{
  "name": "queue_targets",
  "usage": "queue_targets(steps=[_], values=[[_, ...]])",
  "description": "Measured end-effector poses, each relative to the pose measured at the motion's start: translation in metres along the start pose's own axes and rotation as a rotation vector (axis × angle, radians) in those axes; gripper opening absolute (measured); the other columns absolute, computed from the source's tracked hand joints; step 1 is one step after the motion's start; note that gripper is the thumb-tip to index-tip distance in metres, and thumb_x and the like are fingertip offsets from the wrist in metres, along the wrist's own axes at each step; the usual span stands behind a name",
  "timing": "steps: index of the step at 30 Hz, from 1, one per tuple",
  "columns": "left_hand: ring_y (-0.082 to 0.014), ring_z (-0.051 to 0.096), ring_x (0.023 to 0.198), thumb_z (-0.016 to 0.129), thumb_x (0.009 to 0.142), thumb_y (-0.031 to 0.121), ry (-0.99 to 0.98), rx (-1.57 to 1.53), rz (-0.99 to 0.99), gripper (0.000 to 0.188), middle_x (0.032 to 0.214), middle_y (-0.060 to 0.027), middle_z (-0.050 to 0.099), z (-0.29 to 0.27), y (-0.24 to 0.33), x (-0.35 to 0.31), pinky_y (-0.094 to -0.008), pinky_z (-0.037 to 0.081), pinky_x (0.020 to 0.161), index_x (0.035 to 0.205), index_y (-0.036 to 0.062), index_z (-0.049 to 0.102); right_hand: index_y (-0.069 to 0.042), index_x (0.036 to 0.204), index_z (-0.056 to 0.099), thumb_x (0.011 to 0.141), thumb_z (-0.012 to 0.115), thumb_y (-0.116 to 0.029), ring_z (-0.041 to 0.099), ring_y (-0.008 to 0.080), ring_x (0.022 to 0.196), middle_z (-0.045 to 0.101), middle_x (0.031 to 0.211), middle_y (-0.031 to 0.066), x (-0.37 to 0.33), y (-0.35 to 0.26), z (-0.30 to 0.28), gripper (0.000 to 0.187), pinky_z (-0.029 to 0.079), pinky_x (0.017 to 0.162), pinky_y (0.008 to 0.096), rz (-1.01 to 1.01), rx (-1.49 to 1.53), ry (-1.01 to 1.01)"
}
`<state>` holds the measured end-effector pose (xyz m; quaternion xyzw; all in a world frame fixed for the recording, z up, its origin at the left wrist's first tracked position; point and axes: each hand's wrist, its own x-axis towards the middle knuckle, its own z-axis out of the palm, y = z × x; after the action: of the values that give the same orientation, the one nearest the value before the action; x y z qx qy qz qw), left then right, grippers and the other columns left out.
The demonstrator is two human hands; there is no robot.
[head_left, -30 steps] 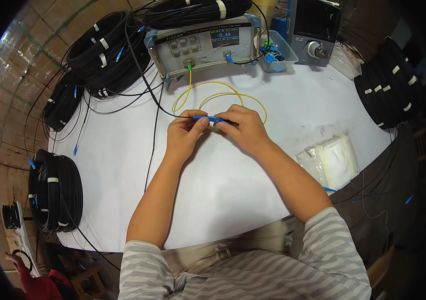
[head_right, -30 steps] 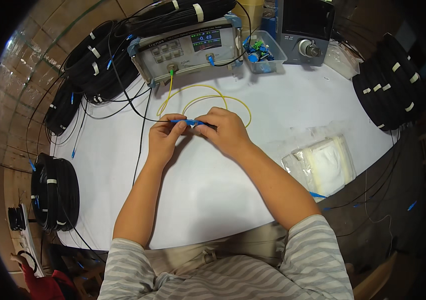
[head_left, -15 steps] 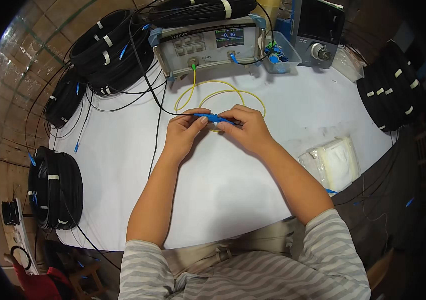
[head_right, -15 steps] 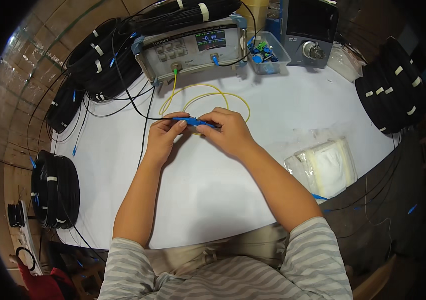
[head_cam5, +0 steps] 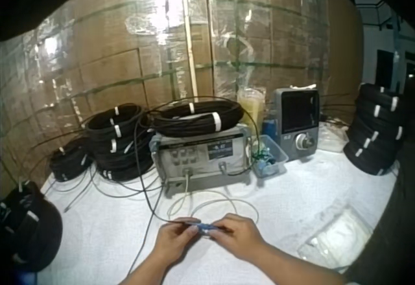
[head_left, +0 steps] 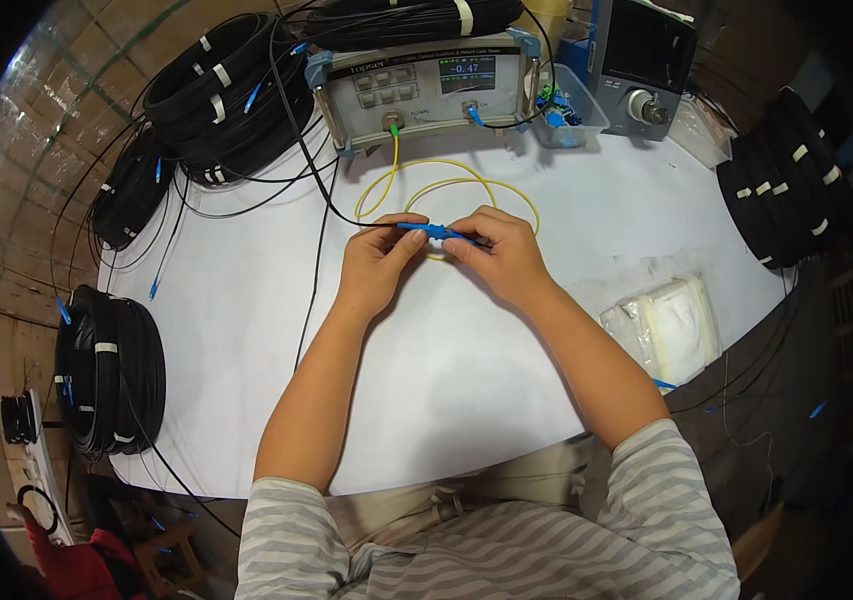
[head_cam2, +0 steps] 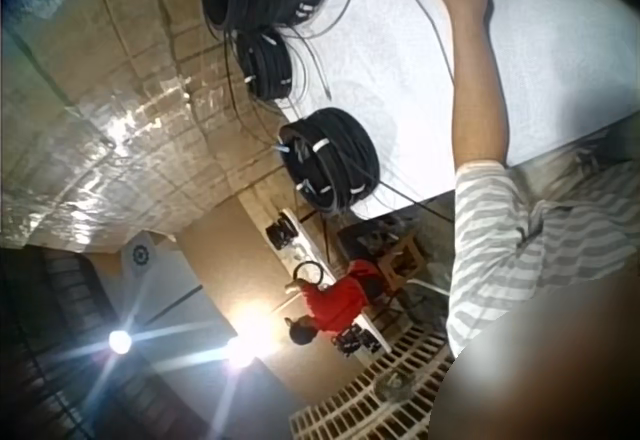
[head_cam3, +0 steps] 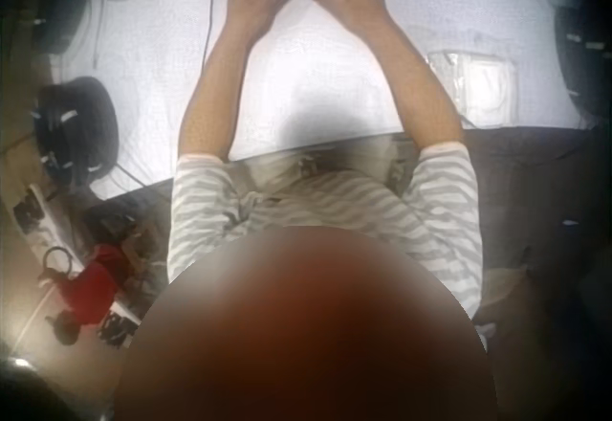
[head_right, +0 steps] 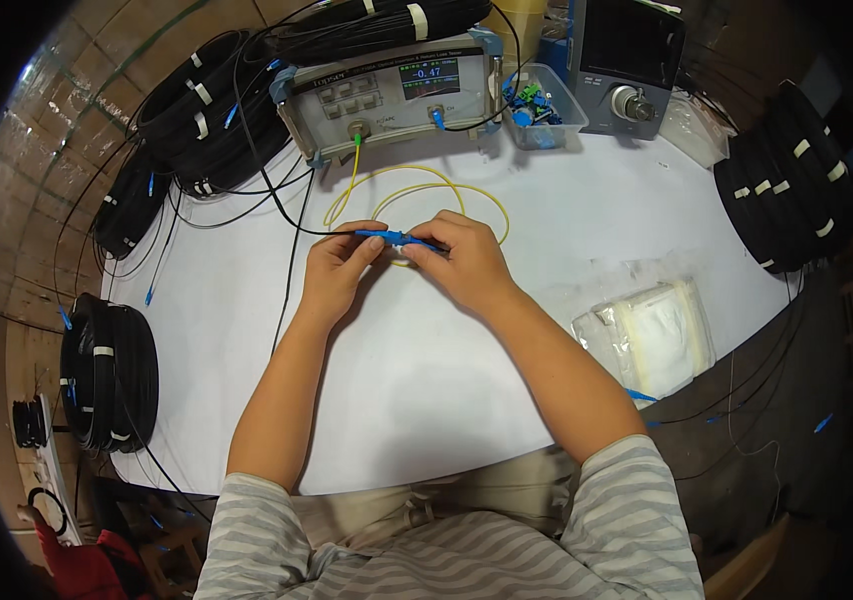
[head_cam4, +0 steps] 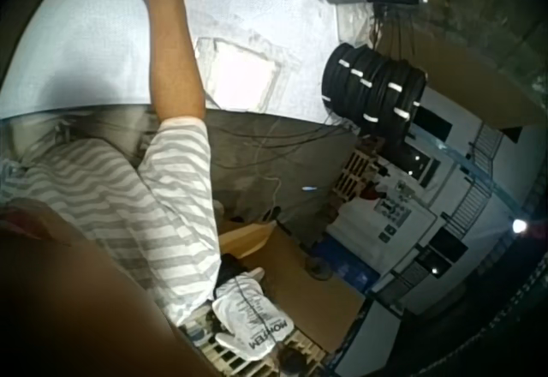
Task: Connecting an optical fiber cable to a measurement device and performing signal checks.
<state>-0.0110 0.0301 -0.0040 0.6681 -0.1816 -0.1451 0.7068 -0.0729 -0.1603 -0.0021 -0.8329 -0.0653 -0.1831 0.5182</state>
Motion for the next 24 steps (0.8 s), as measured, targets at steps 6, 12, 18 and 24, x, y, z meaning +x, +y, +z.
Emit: queue_targets(steps=[6, 12, 18, 24], values=[[-0.0114, 0.063, 0.088, 0.07, 0.091, 0.015, -0.015, 0.057, -0.018, 0.028, 0.097, -0.0065, 0.069, -0.0031, -0.0004, 0.0007, -0.025, 0.05, 0.082, 0.113, -0.0011, 0.065, -0.001, 0.093, 0.071, 0.081, 0.075, -0.014, 0.063, 0.0203, 0.069, 0.063, 0.08, 0.0086, 0.0001, -0.0036, 0.0006, 0.019, 0.05, 0.063, 0.0312, -0.046, -0.025, -0.018], [-0.0102, 0.061, 0.084, 0.072, 0.09, 0.017, -0.033, 0.007, 0.005, 0.028, 0.093, -0.006, 0.069, 0.0, 0.0012, -0.0019, -0.0233, 0.049, 0.077, 0.11, -0.0017, 0.066, -0.001, 0.097, 0.07, 0.081, 0.075, -0.014, 0.064, 0.0224, 0.072, 0.064, 0.083, 0.0094, -0.0016, 0.0008, 0.0024, 0.021, 0.052, 0.066, 0.032, -0.058, 0.007, -0.023], [-0.0099, 0.061, 0.084, 0.073, 0.089, 0.017, -0.025, 0.001, 0.031, 0.027, 0.092, -0.0054, 0.069, 0.0005, -0.0001, -0.003, -0.023, 0.05, 0.075, 0.109, -0.0014, 0.068, -0.003, 0.097, 0.071, 0.084, 0.073, -0.018, 0.062, 0.0234, 0.072, 0.063, 0.081, 0.0088, -0.001, -0.0015, 0.0002, 0.02, 0.049, 0.064, 0.034, -0.054, -0.058, -0.047], [-0.0095, 0.062, 0.084, 0.072, 0.09, 0.017, 0.0, 0.063, 0.056, 0.025, 0.092, -0.004, 0.069, -0.0006, -0.001, -0.0027, -0.0228, 0.049, 0.075, 0.107, -0.0011, 0.068, -0.006, 0.092, 0.072, 0.09, 0.066, -0.024, 0.059, 0.0273, 0.075, 0.063, 0.076, 0.0085, -0.0004, -0.0006, 0.0009, 0.02, 0.047, 0.069, 0.0382, -0.169, -0.16, -0.111]])
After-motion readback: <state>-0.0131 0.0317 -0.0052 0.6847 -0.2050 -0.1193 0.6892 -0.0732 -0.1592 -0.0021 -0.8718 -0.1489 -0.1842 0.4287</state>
